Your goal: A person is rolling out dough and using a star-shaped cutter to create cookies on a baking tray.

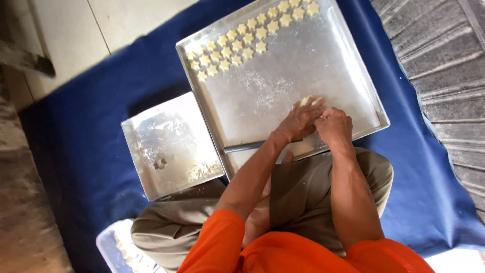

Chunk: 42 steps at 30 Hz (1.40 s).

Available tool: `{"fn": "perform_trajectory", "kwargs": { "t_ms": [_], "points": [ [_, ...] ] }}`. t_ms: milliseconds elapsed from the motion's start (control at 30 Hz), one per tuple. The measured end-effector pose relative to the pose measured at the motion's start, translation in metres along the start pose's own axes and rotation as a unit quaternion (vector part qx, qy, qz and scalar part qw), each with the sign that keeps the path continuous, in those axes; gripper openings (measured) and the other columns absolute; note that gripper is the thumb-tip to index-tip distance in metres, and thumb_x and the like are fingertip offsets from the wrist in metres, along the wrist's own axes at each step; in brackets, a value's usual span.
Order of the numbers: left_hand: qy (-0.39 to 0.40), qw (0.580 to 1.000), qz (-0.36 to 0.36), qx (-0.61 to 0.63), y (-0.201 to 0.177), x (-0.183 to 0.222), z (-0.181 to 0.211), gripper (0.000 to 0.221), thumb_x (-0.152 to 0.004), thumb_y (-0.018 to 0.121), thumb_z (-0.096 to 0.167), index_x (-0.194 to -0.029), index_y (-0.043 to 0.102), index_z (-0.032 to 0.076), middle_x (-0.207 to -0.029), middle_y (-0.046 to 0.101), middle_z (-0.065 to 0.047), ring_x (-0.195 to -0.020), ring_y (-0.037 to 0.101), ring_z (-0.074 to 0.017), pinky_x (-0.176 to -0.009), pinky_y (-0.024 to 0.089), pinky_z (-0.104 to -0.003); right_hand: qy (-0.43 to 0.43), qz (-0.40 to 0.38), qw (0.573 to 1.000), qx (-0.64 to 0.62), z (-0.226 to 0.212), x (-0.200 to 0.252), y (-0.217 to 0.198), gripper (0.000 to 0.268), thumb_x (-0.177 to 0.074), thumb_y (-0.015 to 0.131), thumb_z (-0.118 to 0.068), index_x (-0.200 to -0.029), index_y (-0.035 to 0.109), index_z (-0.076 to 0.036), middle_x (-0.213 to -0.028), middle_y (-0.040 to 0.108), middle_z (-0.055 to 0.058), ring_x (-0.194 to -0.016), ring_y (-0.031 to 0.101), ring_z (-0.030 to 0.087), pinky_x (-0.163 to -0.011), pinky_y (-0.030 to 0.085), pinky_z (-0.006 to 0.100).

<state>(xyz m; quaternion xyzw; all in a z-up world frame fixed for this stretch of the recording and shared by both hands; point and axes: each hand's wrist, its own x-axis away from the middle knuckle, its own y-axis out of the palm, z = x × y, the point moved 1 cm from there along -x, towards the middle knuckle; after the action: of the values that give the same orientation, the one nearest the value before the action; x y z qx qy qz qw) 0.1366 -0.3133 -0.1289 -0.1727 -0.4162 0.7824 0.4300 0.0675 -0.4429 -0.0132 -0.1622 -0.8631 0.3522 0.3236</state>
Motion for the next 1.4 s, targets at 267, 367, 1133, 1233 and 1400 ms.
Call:
{"fn": "perform_trajectory", "kwargs": {
  "t_ms": [267, 367, 1133, 1233, 1400],
  "points": [
    [-0.049, 0.990, 0.082, -0.102, 0.014, -0.006, 0.011, 0.048, -0.099, 0.054, 0.030, -0.146, 0.058, 0.042, -0.163, 0.043, 0.018, -0.157, 0.034, -0.0216, -0.121, 0.036, -0.065, 0.004, -0.015, 0.998, -0.063, 0.008, 0.002, -0.015, 0.021, -0.078, 0.075, -0.024, -0.095, 0.079, -0.012, -0.088, 0.074, 0.025, -0.082, 0.073, 0.040, -0.062, 0.059, 0.048],
    [-0.075, 0.988, 0.067, -0.113, 0.000, -0.006, 0.021, 0.047, -0.098, 0.052, 0.028, -0.142, 0.062, 0.042, -0.161, 0.044, 0.020, -0.156, 0.036, -0.0200, -0.125, 0.033, -0.062, -0.017, -0.044, 0.989, -0.138, 0.011, 0.010, -0.022, 0.024, -0.074, 0.073, -0.020, -0.094, 0.078, -0.009, -0.076, 0.071, 0.016, -0.068, 0.069, 0.026, -0.059, 0.057, 0.039],
    [-0.206, 0.667, 0.400, 0.594, -0.117, 0.265, 0.036, 0.011, -0.094, 0.075, 0.010, -0.102, 0.072, 0.004, -0.112, 0.077, -0.013, -0.099, 0.077, -0.0226, -0.085, 0.064, -0.030, -0.328, -0.228, 0.906, -0.141, -0.090, 0.116, 0.037, 0.019, -0.097, 0.062, -0.008, -0.113, 0.071, -0.012, -0.096, 0.075, 0.001, -0.056, 0.055, 0.011, -0.027, 0.043, 0.031],
    [-0.307, 0.737, 0.394, 0.454, -0.116, 0.299, 0.041, 0.029, -0.101, 0.072, 0.023, -0.125, 0.065, 0.009, -0.105, 0.077, -0.013, -0.094, 0.078, -0.0217, -0.085, 0.064, -0.033, -0.527, -0.218, 0.821, -0.004, -0.062, 0.097, 0.088, 0.007, -0.098, 0.071, -0.014, -0.104, 0.075, -0.014, -0.096, 0.078, 0.015, -0.089, 0.072, 0.046, -0.072, 0.056, 0.057],
    [-0.378, 0.732, 0.384, 0.417, -0.089, 0.309, 0.028, 0.020, -0.097, 0.073, 0.032, -0.106, 0.074, 0.014, -0.087, 0.075, -0.003, -0.067, 0.065, -0.0103, -0.066, 0.056, -0.025, -0.599, -0.151, 0.707, 0.343, -0.038, 0.073, 0.161, 0.009, -0.084, 0.081, -0.026, -0.089, 0.077, -0.020, -0.080, 0.071, 0.003, -0.077, 0.071, 0.027, -0.068, 0.061, 0.046]
  ]
}}
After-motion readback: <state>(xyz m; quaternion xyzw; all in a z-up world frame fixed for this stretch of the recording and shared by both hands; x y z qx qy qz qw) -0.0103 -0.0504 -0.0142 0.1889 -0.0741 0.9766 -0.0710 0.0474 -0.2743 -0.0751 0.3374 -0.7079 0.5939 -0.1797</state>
